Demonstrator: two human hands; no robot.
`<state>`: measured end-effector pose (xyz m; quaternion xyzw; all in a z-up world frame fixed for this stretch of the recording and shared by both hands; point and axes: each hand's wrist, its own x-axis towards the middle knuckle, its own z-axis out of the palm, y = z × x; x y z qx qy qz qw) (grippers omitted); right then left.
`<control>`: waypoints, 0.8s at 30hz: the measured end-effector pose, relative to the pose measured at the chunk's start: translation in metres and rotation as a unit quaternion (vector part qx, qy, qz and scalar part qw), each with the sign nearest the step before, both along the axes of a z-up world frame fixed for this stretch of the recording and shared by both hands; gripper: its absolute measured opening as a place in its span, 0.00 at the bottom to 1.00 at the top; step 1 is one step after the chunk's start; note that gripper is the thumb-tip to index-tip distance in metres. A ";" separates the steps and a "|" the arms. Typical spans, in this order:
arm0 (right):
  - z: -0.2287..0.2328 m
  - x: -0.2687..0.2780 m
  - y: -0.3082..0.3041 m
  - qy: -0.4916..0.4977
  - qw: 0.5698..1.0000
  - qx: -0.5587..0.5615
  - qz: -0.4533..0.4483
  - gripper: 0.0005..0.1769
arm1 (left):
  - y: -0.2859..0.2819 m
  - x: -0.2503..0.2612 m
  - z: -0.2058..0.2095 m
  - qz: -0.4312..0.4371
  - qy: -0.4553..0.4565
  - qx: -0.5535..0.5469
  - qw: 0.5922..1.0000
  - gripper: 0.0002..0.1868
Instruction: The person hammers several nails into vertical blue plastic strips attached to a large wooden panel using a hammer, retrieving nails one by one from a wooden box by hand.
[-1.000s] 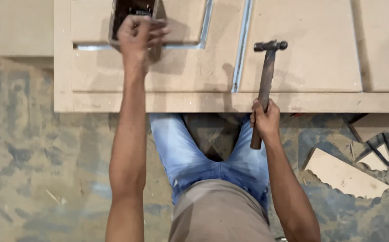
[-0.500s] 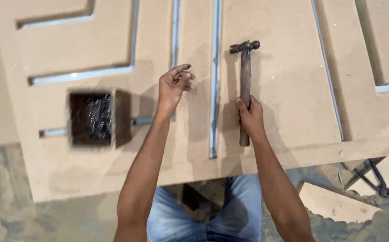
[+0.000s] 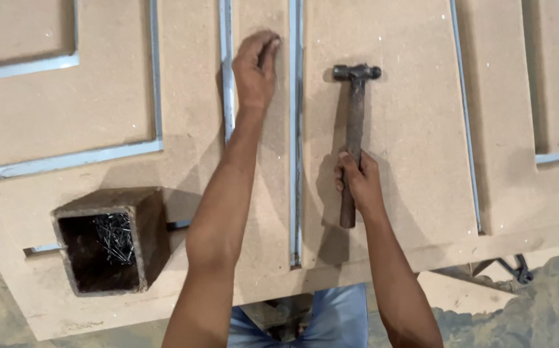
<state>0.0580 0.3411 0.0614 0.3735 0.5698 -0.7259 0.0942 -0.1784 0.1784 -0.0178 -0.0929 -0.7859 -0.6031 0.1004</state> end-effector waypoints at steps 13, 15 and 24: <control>0.006 -0.003 -0.002 -0.013 0.998 0.049 0.042 0.09 | 0.006 0.000 0.020 0.048 -0.020 -0.090 0.995 0.06; 0.022 -0.014 -0.001 0.018 0.969 0.209 0.130 0.09 | 0.004 -0.001 0.020 0.042 0.012 -0.120 0.992 0.05; 0.093 -0.066 0.011 0.178 0.832 0.455 0.263 0.16 | 0.002 0.003 0.027 0.019 -0.021 -0.143 0.989 0.07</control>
